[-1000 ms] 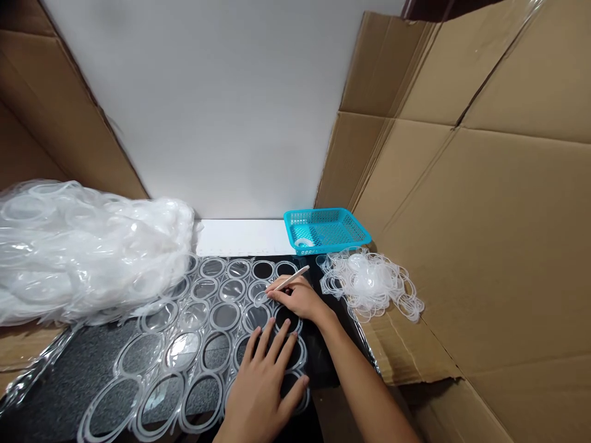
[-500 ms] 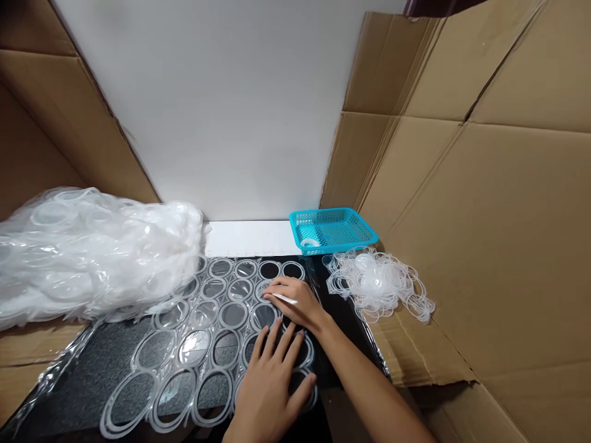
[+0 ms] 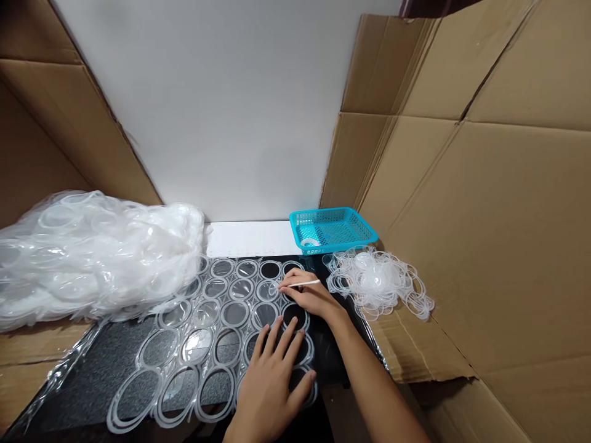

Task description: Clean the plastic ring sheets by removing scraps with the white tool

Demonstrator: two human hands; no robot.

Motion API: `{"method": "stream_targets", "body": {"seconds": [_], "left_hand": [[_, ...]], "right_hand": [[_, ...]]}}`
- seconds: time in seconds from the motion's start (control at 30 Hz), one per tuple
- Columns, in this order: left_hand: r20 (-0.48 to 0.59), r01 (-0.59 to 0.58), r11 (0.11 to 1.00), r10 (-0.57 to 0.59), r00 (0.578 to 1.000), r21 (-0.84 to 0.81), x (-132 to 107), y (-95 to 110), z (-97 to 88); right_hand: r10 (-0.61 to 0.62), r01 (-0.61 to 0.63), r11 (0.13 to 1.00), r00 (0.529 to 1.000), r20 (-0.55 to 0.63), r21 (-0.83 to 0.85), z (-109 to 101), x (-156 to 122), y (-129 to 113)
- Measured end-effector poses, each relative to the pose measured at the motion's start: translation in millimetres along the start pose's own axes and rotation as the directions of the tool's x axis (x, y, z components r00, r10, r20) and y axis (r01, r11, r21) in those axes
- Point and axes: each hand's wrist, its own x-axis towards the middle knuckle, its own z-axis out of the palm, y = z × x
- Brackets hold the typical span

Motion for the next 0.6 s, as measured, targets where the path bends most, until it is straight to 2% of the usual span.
{"method": "stream_targets", "body": {"seconds": [0.2, 0.37, 0.47, 0.6], "left_hand": [[-0.007, -0.006, 1.000, 0.006, 1.000, 0.001, -0.6, -0.8, 1.1], [-0.025, -0.014, 1.000, 0.014, 1.000, 0.004, -1.1, -0.8, 1.7], [-0.022, -0.010, 1.000, 0.010, 1.000, 0.004, -1.1, -0.3, 0.2], [-0.024, -0.007, 1.000, 0.007, 1.000, 0.000, -1.2, -0.1, -0.8]], "right_hand": [[-0.066, 0.069, 0.994, 0.997, -0.037, 0.088, 8.0, 0.9, -3.7], [-0.054, 0.068, 0.982, 0.995, -0.080, 0.178, 18.9, 1.1, -17.1], [-0.023, 0.025, 0.980, 1.000, -0.014, 0.196, 20.4, 1.2, -20.0], [0.019, -0.026, 0.990, 0.999, 0.049, 0.141, 16.7, -0.4, -14.2]]}}
